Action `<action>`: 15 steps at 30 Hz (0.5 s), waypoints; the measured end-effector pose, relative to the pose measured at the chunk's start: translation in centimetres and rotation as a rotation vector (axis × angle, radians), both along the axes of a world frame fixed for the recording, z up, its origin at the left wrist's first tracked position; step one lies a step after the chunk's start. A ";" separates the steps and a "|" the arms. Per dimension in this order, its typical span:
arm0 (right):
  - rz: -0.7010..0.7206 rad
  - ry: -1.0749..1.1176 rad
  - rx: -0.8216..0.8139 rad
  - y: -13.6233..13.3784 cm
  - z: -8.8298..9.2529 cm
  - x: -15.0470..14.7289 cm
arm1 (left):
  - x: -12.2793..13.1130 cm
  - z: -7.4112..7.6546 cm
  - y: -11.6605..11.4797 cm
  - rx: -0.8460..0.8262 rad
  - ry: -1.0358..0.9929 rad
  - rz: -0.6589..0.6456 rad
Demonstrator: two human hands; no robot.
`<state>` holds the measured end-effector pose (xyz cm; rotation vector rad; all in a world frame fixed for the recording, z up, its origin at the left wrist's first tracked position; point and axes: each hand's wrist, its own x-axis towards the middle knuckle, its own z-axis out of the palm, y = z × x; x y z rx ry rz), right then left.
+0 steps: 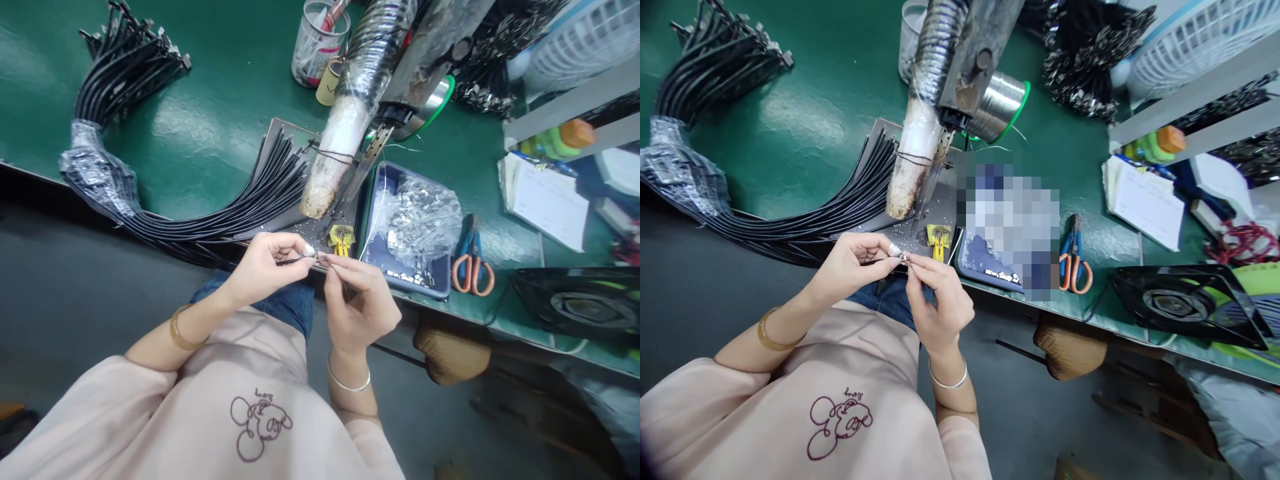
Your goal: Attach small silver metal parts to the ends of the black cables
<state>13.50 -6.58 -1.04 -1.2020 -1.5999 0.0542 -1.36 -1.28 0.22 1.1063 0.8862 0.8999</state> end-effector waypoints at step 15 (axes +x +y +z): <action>-0.002 -0.076 -0.019 1.2 -0.4 0.8 | 0.3 -0.3 0.9 -0.013 -0.004 0.052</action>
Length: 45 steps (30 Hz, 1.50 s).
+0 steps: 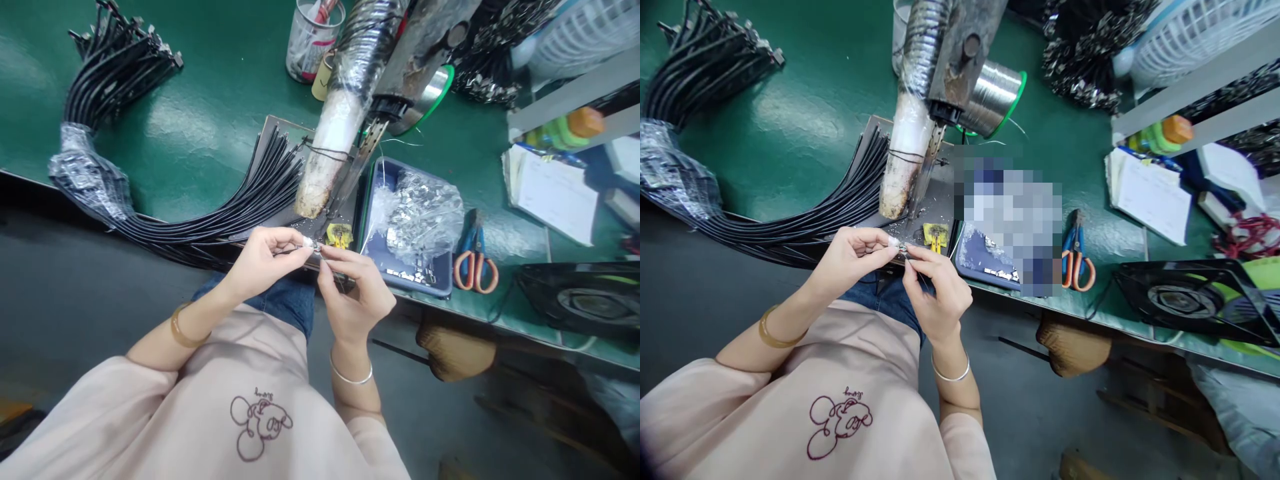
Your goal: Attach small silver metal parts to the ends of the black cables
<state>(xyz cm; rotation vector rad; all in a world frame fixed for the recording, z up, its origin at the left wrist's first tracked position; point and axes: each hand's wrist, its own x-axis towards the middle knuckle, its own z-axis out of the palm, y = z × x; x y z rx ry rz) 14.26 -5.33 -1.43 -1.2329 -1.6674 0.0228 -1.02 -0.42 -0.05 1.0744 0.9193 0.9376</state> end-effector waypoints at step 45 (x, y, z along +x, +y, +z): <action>-0.114 -0.205 0.115 1.3 0.5 -0.6 | 1.1 1.0 0.4 0.034 0.102 0.147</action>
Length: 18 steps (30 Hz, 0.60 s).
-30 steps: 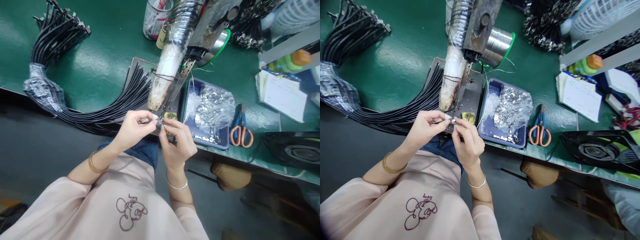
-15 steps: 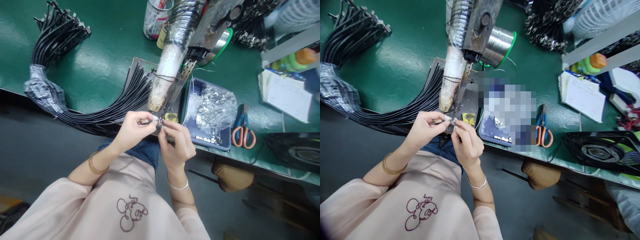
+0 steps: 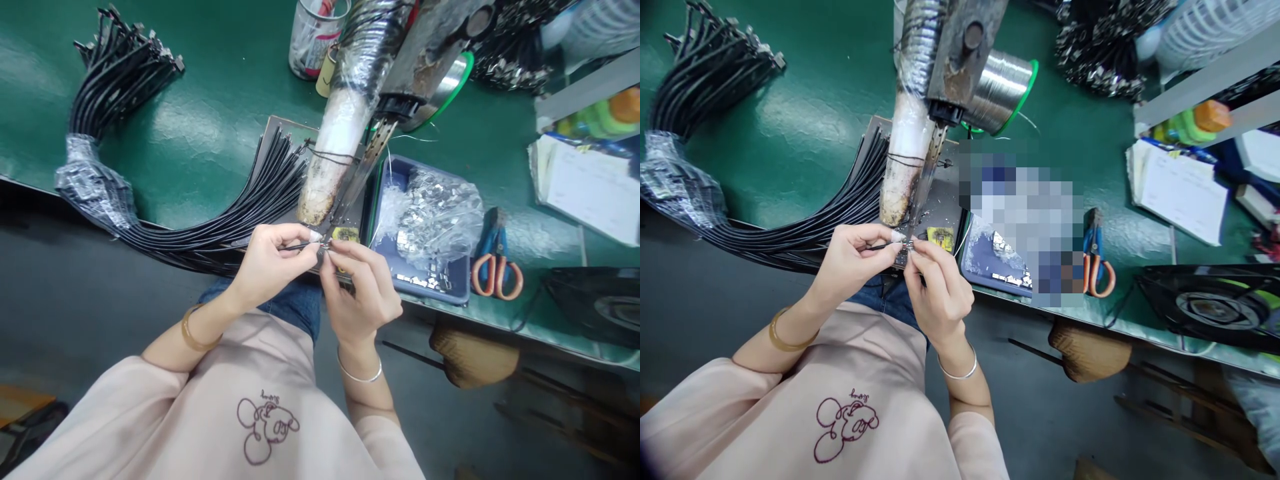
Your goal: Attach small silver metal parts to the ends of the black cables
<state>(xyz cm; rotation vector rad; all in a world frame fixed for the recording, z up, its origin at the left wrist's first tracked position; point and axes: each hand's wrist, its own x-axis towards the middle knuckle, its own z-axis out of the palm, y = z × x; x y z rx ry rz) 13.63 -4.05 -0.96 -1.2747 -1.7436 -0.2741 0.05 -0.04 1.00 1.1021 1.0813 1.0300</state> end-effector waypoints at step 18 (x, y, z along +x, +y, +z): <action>-0.035 -0.008 -0.004 0.2 0.5 -0.4 | -0.1 0.3 -0.2 0.080 0.043 -0.014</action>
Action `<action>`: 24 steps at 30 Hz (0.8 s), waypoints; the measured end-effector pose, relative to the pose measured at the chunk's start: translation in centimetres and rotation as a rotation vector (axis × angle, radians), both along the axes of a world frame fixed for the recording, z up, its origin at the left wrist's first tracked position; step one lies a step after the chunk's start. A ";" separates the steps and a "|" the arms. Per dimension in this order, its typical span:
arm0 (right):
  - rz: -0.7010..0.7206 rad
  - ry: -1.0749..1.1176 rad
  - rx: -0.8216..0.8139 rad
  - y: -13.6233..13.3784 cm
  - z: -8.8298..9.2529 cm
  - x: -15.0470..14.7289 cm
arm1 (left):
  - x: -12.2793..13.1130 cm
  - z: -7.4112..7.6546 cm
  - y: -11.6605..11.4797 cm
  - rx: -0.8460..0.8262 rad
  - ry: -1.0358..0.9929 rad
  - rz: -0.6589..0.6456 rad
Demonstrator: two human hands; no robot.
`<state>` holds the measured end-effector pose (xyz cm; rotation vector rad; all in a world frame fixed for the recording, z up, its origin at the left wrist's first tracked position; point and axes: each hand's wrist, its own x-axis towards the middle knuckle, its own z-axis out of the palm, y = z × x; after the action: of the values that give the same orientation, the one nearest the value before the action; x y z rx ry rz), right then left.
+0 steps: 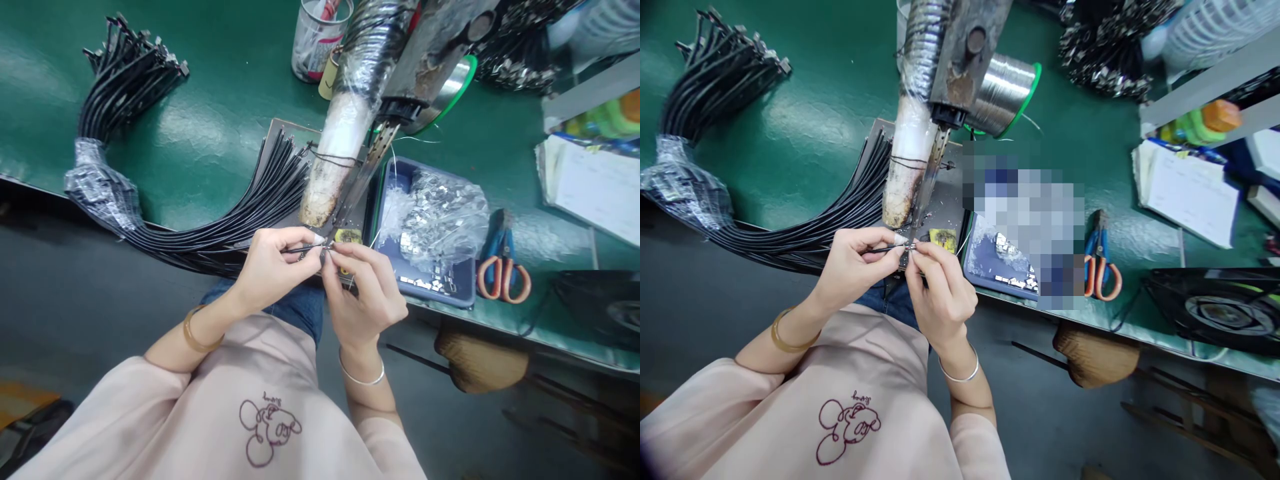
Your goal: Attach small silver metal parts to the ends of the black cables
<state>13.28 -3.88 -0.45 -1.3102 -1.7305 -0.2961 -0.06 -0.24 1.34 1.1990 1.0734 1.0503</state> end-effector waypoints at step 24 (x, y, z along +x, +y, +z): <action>0.089 0.119 -0.084 -0.4 0.0 0.5 | -0.5 -0.4 0.1 -0.096 -0.033 -0.081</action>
<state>13.81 -4.30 -0.47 -1.2801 -1.7108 -0.0930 -0.61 -0.18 0.96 1.1352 1.0301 0.9421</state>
